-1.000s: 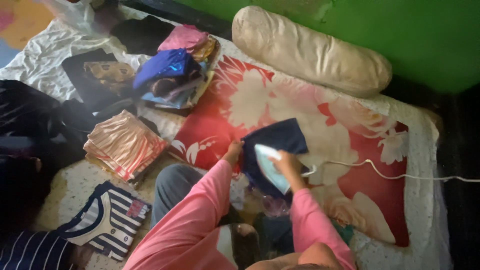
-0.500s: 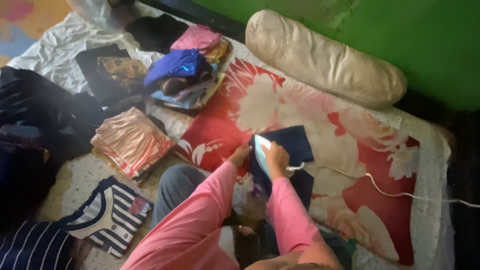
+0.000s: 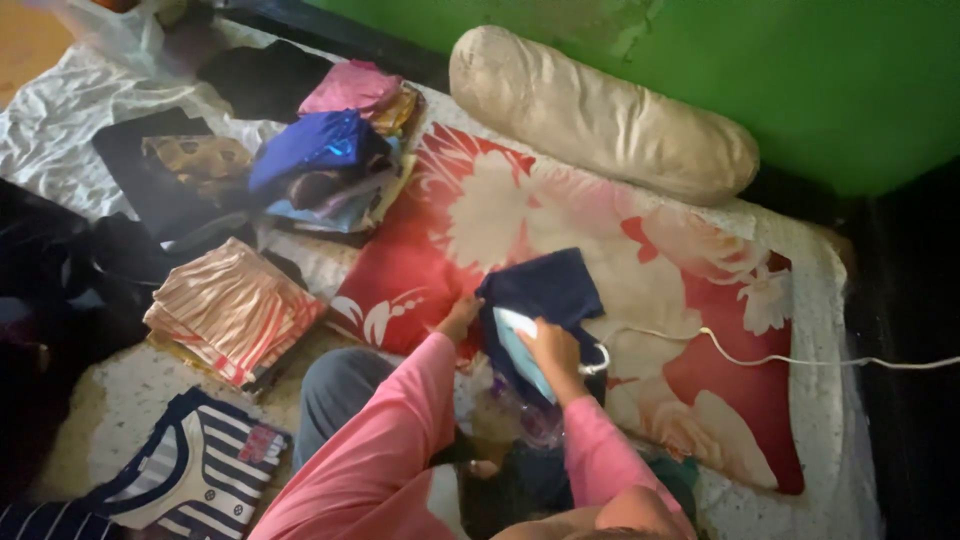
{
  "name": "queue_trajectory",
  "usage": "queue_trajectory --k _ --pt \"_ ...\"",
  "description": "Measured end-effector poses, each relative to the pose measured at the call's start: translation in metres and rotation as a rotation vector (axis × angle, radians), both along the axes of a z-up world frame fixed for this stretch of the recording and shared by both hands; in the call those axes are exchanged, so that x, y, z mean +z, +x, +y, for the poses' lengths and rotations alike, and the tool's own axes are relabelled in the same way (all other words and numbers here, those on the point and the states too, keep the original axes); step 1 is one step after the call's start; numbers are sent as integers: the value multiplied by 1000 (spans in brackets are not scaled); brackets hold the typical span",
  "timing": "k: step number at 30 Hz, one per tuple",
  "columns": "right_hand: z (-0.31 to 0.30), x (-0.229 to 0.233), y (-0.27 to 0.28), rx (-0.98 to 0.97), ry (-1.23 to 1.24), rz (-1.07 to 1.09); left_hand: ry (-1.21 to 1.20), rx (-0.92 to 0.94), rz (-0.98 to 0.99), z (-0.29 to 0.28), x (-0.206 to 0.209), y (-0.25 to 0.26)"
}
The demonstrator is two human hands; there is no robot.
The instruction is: The person is ironing a blue piece of clothing on a mat on the floor, using a steam iron and a spray bottle.
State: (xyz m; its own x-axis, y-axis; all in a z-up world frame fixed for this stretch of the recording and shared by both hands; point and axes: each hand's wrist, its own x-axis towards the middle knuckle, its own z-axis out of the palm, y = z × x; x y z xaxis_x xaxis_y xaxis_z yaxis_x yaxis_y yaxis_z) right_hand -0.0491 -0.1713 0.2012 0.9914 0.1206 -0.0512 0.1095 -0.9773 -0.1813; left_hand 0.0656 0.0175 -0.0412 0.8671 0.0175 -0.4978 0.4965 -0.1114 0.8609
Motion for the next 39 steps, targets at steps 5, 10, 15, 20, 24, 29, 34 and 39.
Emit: queue_trajectory --k 5,10,15,20,24,29,34,39 --pt "28 -5 32 -29 34 -131 213 -55 -454 8 6 -19" --pt "49 -27 73 -126 9 -181 584 -311 -755 5 19 -21" --pt "47 -16 84 -201 90 -126 10 98 149 -2 -1 2" --pt "24 -1 66 36 25 -49 -80 144 116 -4 -11 1" --pt "9 4 51 139 -66 -87 21 55 28 -2 -15 -1" --pt "-15 -9 82 31 -60 -159 377 -114 -162 2 13 -14" --pt "-29 -5 113 -255 -147 -168 240 6 63 0 5 -9" --pt "-21 7 119 -432 -28 -39 2 80 29 1 33 -20"
